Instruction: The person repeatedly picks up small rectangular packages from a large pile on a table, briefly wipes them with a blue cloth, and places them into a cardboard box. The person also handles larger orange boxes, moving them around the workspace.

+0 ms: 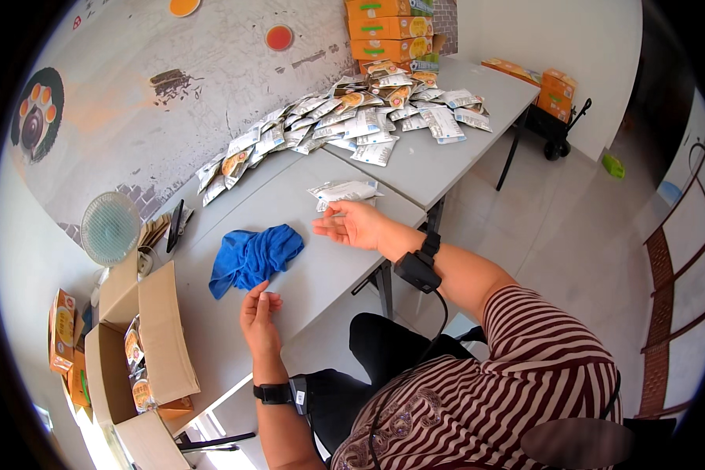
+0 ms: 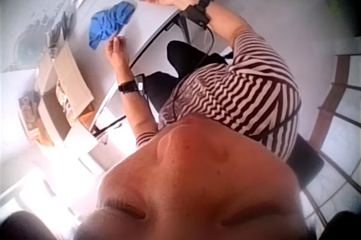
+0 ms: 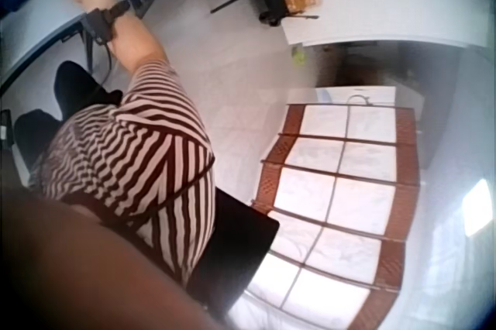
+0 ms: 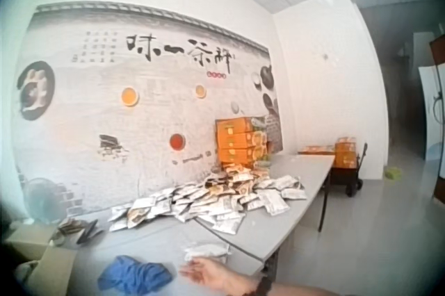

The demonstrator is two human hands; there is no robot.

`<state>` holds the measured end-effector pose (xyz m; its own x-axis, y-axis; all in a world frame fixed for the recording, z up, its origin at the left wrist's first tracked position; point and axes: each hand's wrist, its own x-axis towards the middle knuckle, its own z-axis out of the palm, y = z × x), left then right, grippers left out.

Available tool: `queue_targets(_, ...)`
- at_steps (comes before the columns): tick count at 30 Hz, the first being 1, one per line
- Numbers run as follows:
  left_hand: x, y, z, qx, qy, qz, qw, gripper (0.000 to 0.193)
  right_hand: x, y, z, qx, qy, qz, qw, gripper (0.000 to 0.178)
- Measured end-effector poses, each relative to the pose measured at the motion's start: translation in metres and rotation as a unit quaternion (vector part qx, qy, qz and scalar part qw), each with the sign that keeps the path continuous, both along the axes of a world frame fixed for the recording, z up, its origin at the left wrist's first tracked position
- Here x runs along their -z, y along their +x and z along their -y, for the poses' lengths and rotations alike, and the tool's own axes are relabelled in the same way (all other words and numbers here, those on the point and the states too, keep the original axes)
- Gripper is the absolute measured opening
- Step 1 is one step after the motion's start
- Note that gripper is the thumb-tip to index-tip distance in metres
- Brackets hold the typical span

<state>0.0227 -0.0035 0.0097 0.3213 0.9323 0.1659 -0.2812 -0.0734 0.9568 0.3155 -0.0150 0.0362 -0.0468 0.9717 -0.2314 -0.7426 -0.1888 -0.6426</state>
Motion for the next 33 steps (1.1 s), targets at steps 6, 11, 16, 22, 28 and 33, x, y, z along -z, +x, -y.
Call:
queue_targets(6, -0.003, -0.001, 0.002, 0.03, 0.038, -0.048, 0.998, 0.036, -0.036, -0.041, 0.022, -0.082, 0.097, -0.002, 0.992, 0.025)
queue_targets(11, -0.013, 0.006, 0.007, 0.06, 0.107, -0.064, 0.99, 0.066, -0.049, -0.089, 0.04, -0.21, 0.11, -0.097, 0.967, 0.024)
queue_targets(16, -0.01, -0.004, 0.006, 0.145, 0.007, -0.045, 0.988, 0.049, -0.05, -0.122, 0.04, -0.232, 0.105, -0.195, 0.947, 0.032)
queue_targets(22, -0.008, -0.005, 0.003, 0.121, -0.022, 0.031, 0.992, 0.037, -0.037, -0.105, 0.019, -0.128, 0.131, -0.088, 0.979, 0.033)
queue_targets(28, -0.009, -0.005, 0.001, 0.114, -0.045, 0.08, 0.989, 0.034, -0.012, -0.089, 0.008, 0.06, 0.15, 0.203, 0.966, 0.033)
queue_targets(33, -0.009, -0.004, -0.002, 0.098, -0.029, 0.087, 0.991, 0.031, 0.012, -0.115, 0.017, -0.034, 0.192, 0.381, 0.904, 0.043)
